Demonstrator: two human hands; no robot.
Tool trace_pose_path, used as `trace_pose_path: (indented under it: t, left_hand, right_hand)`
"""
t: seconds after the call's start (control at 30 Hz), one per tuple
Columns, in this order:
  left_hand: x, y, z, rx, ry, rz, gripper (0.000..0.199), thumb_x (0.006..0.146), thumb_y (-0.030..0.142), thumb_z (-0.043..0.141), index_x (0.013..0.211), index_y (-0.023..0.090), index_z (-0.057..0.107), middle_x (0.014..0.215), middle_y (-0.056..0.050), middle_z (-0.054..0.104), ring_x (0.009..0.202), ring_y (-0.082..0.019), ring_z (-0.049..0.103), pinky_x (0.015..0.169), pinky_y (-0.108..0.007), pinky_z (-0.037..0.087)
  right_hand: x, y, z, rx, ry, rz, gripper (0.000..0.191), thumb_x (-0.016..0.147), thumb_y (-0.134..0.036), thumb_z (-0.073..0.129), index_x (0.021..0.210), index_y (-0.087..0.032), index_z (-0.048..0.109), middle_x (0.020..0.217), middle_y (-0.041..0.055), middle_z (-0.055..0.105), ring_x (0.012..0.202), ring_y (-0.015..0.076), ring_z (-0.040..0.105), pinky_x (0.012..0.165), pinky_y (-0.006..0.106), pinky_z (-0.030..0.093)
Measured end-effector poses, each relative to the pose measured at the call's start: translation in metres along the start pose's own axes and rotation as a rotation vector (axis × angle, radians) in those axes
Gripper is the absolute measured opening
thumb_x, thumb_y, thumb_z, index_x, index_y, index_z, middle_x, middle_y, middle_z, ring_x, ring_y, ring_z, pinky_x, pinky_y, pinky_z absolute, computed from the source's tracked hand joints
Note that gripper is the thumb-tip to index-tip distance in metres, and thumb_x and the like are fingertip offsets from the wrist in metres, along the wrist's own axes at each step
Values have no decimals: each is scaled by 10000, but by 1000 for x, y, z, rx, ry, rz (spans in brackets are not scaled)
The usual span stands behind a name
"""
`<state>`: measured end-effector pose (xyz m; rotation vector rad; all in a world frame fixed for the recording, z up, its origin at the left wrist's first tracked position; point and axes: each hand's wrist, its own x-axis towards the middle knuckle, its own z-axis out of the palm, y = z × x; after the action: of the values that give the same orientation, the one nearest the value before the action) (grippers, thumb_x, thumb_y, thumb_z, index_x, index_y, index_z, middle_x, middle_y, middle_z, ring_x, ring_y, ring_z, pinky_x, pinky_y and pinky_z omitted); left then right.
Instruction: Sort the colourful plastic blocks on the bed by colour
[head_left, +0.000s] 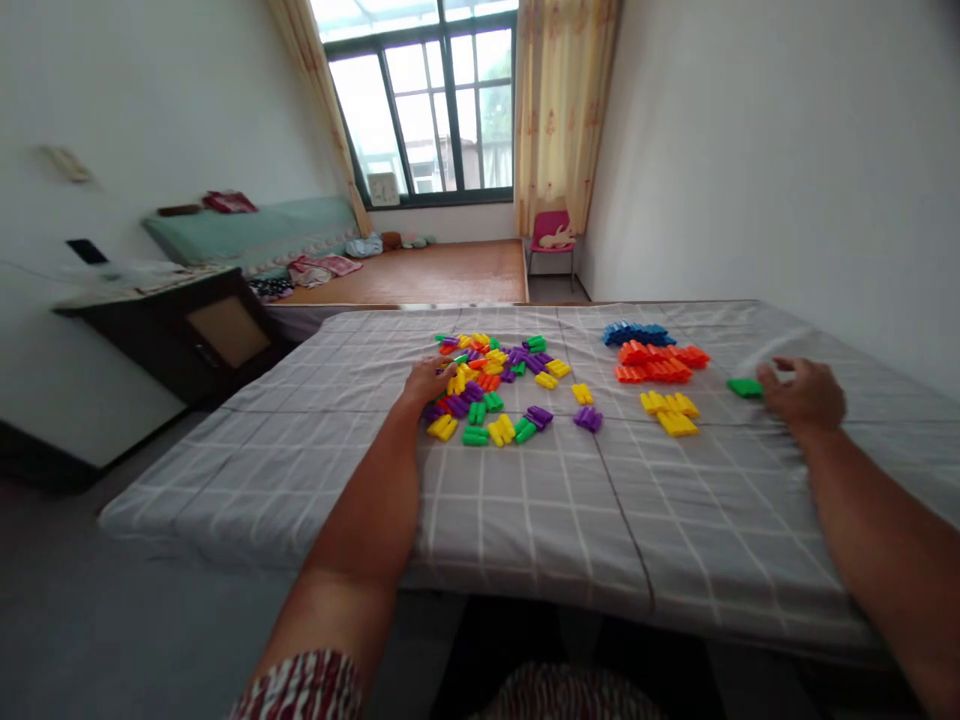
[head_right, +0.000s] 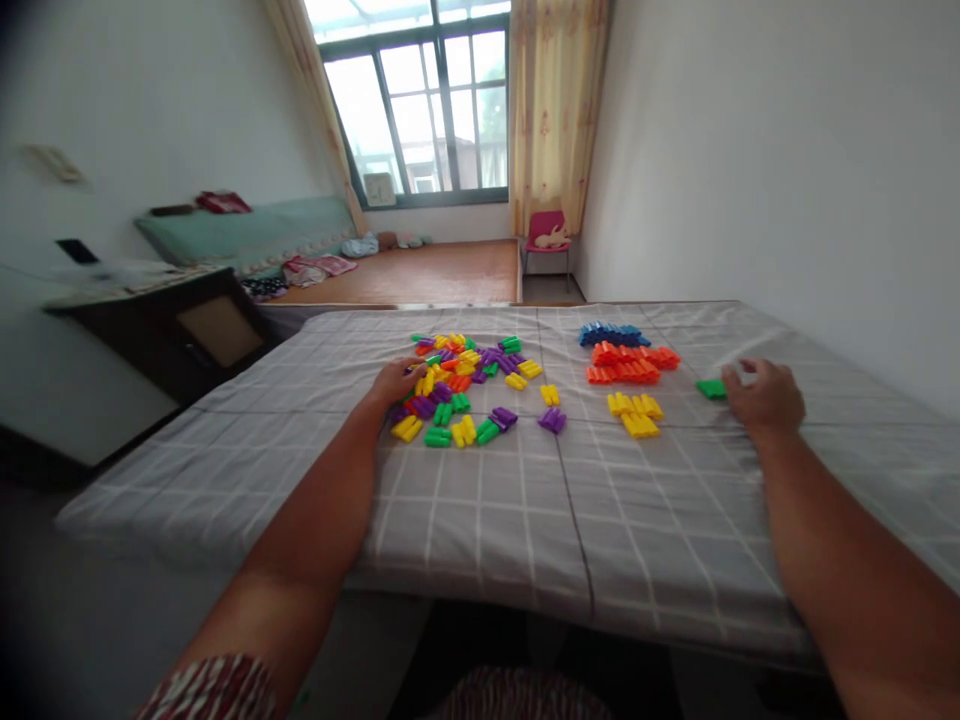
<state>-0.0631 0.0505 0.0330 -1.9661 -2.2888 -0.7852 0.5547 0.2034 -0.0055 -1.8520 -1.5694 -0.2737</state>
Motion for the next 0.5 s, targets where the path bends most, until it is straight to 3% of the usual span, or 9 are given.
trace_pose_path:
  t: [0.1,0.2,0.3,0.4,0.5]
  left_hand:
    - [2,-3,5,-67,2,26,321,858,294,508,1074,192,722,1109,-70,711,1064,-197,614,966,-290,436]
    - [5,-12,3,-192,100,-62,358,886,292,446,1074,153,717,1056,-76,722,990,-183,630,894,-270,457]
    - [7,-25,-1,-326,287,-234,385,898,288,410,1069,121,712,1000,-90,730,933,-175,640,825,-251,464]
    - [9,-35,-2,-450,449,-371,364,885,269,422,1012,108,723,957,-110,732,905,-182,646,784,-248,467]
    - [9,-38,0,-598,511,-457,325,871,276,451,940,118,726,851,-96,727,845,-180,649,733,-249,477]
  right_hand:
    - [-10,-33,-10,41,69,-142,372,876,-311,482,1187,-162,621,842,174,655,1106,274,537,826,381,431]
    - [-25,-91,-19,125,37,-359,355,889,-270,441,1183,-160,608,959,168,658,1048,245,555,868,338,434]
    - [-52,-165,-27,290,-75,-582,323,903,-299,439,1148,-183,614,1094,142,637,966,218,587,870,328,456]
    - [-85,-242,-29,467,-229,-780,297,907,-333,461,1118,-206,629,1067,93,646,821,188,615,784,329,495]
    - [-113,-312,-25,547,-373,-989,259,906,-317,488,1086,-223,649,1057,78,662,920,203,620,832,337,488]
